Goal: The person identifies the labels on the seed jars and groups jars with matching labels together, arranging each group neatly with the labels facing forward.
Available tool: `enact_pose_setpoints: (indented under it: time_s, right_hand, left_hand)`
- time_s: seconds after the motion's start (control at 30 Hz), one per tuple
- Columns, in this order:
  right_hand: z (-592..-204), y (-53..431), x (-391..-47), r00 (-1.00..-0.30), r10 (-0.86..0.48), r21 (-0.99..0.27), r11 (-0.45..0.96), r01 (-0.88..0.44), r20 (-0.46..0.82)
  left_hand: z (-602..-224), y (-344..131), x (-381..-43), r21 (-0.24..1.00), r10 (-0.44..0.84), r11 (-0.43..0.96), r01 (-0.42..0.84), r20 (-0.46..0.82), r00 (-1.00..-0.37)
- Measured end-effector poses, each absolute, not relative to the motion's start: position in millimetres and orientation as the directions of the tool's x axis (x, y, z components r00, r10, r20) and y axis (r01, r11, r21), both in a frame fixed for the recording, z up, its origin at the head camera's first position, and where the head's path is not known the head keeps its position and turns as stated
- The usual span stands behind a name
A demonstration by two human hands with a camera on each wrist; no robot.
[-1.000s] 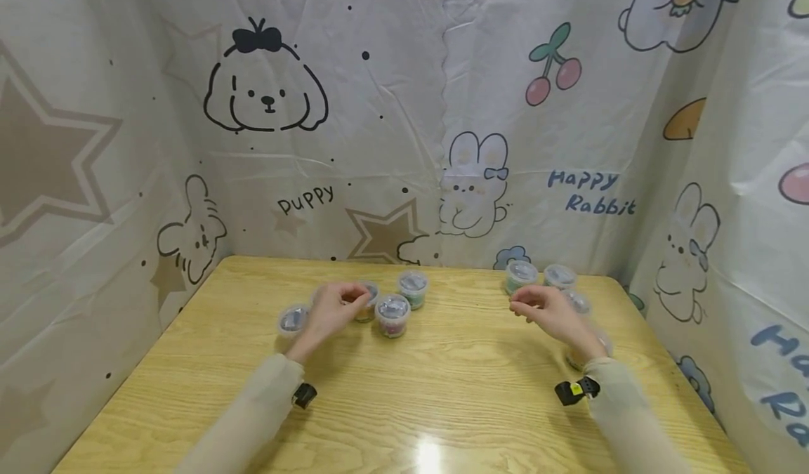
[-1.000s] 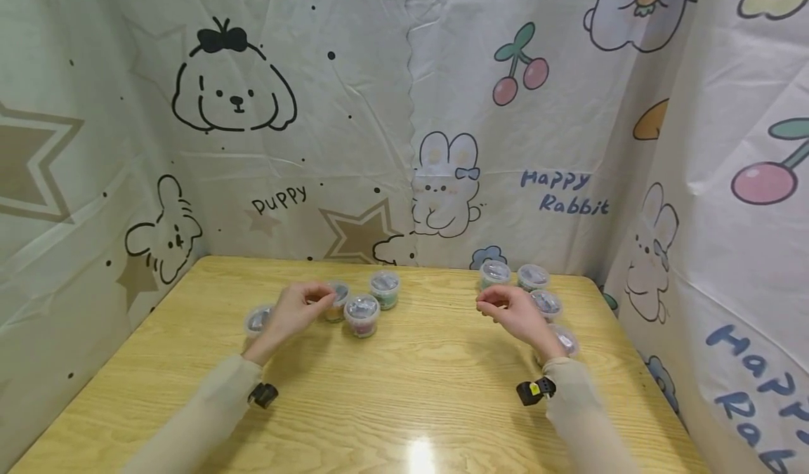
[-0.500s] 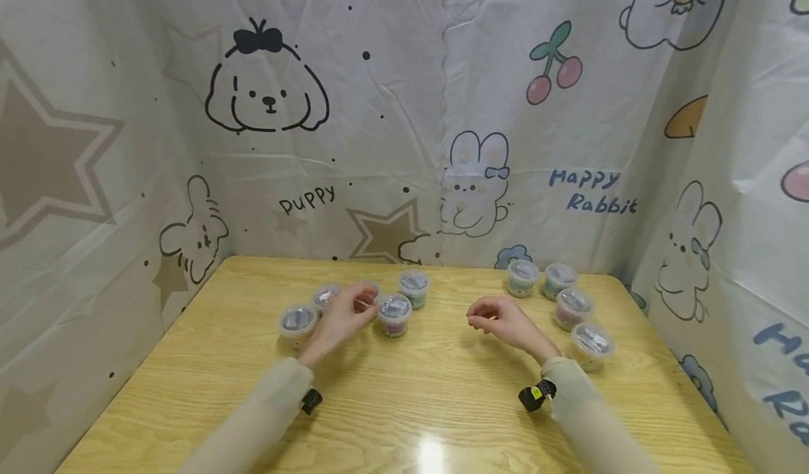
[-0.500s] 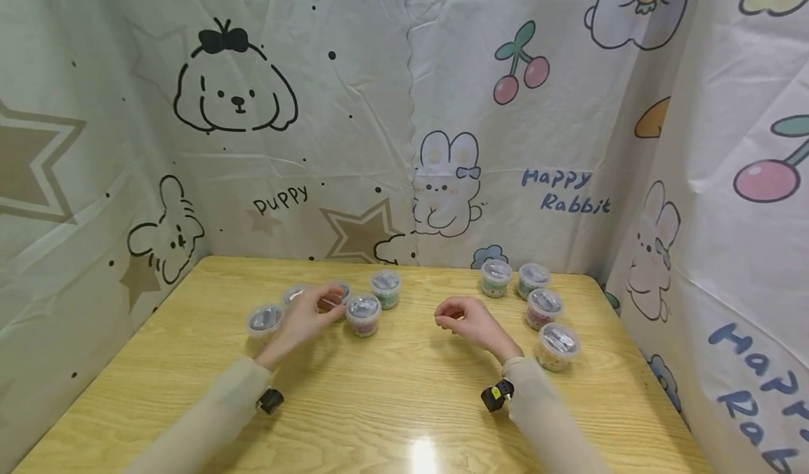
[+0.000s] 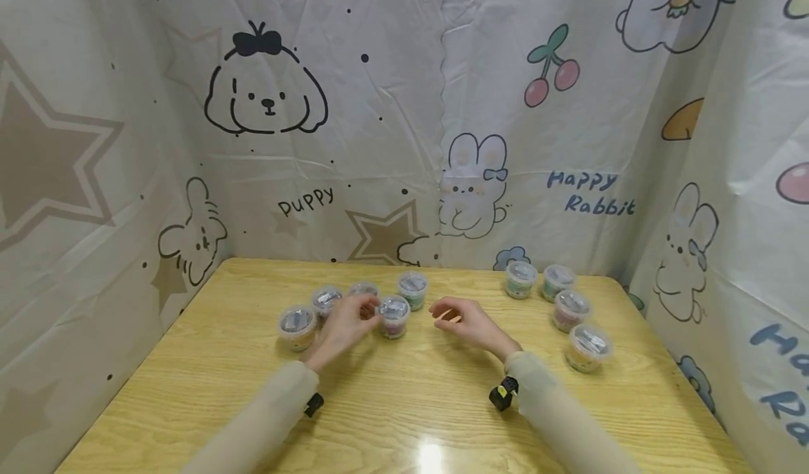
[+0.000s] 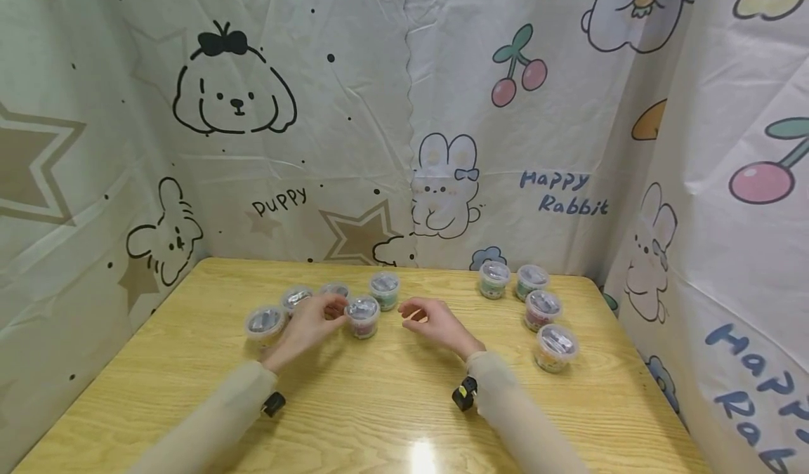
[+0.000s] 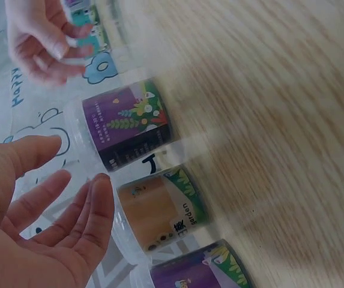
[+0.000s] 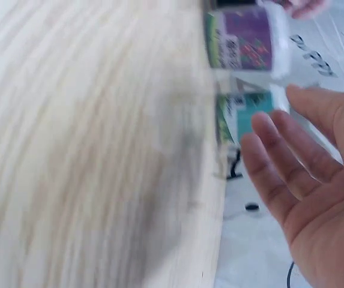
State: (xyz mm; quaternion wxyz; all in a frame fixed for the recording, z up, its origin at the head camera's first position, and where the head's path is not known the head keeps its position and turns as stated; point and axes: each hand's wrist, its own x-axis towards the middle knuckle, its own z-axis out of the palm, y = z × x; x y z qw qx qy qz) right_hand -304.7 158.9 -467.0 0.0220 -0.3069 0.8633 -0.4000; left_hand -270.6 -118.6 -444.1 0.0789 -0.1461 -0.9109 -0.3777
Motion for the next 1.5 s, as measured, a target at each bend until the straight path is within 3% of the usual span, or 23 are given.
enact_pose_setpoints:
  time_s: [0.3,0.63,1.1,1.3,1.5]
  right_hand:
    - [-467,127,-302,-0.684,-0.636,-0.347,0.590,-0.729,0.356]
    - [-471,114,-302,-0.703,-0.606,-0.258,0.660,-0.705,0.372]
    - [-473,114,-300,-0.687,-0.650,-0.403,0.562,-0.722,0.325]
    - [-467,117,-297,-0.722,-0.611,-0.552,0.497,-0.669,0.326]
    - [-451,120,-297,-0.744,-0.559,-0.620,0.451,-0.643,0.365]
  left_hand:
    - [-449,-114,-270,0.642,0.187,0.701,0.310,0.253,-0.949]
    - [-450,-110,-272,0.616,0.244,0.707,0.349,0.251,-0.937]
    - [-448,-106,-270,0.603,0.288,0.724,0.337,0.180,-0.941]
    - [-441,-108,-269,0.668,0.301,0.660,0.344,0.185,-0.936]
    - [-433,-111,-270,0.743,0.324,0.541,0.395,0.250,-0.913]
